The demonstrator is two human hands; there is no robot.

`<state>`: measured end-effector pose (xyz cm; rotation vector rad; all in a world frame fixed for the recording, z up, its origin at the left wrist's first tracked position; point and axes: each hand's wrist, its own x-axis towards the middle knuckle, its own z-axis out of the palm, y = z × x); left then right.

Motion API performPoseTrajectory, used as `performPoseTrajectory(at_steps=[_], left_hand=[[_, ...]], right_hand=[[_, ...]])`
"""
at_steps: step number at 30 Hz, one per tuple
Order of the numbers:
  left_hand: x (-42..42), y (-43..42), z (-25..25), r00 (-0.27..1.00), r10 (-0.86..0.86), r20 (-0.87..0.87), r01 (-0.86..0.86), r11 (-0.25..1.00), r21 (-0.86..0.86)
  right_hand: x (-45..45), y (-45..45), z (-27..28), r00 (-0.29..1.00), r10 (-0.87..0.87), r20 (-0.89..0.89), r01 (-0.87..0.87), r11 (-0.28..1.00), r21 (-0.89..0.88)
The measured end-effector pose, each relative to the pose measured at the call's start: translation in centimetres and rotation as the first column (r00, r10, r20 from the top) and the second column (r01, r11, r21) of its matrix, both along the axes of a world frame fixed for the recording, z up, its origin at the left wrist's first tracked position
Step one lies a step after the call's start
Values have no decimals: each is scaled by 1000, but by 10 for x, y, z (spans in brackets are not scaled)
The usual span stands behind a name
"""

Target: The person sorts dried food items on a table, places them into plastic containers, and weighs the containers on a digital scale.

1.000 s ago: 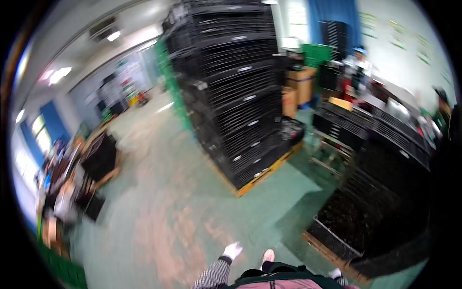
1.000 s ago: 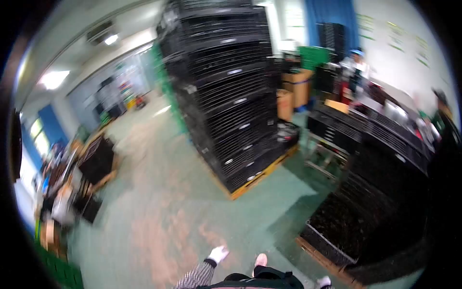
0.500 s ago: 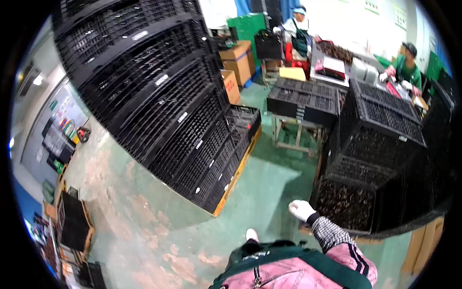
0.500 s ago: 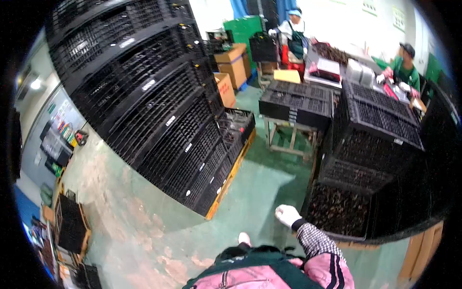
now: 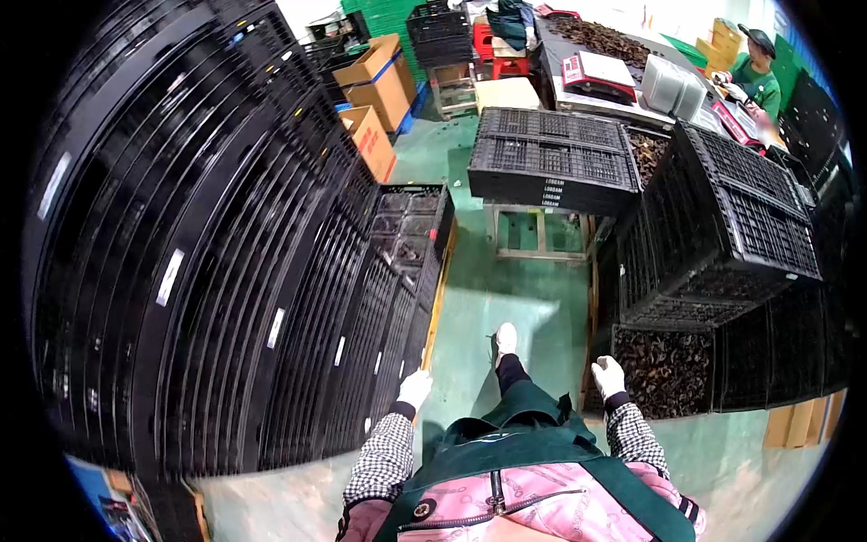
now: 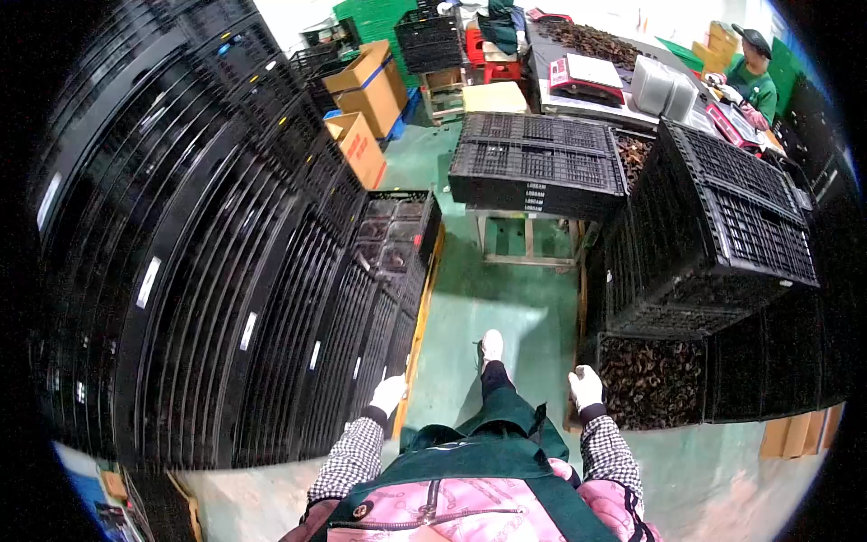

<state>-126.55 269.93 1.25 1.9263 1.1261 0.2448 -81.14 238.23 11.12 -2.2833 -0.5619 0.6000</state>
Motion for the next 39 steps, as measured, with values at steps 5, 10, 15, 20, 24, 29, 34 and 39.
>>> performPoseTrajectory(at_steps=[5,10,15,20,24,29,34,39], left_hand=[[135,90,28,973,-158,-165,132,978,-159],[214,167,115,813,-373,-446,331,928,-172],[236,252,110,966,6,-258,46,979,198],[230,379,53,908,-79,-412,166,969,180],[234,487,12,820,-195,-537,280,956,81],[252,600,62,487,-480,-730,653,755,-61],[255,684,46,531,-536,-657,557,804,-206],[302,699,79,476,-549,-687,649,746,-147]], right_hand=[[106,146,7,977,-144,157,138,989,54],[175,287,44,923,-31,385,6,998,67],[216,416,89,818,67,572,-120,991,56],[227,518,83,831,37,554,-64,997,30],[228,598,96,920,-73,385,115,989,-89],[206,663,101,881,-116,458,362,789,-497],[208,672,107,908,-118,402,350,741,-573],[209,670,113,894,-137,426,366,772,-520]])
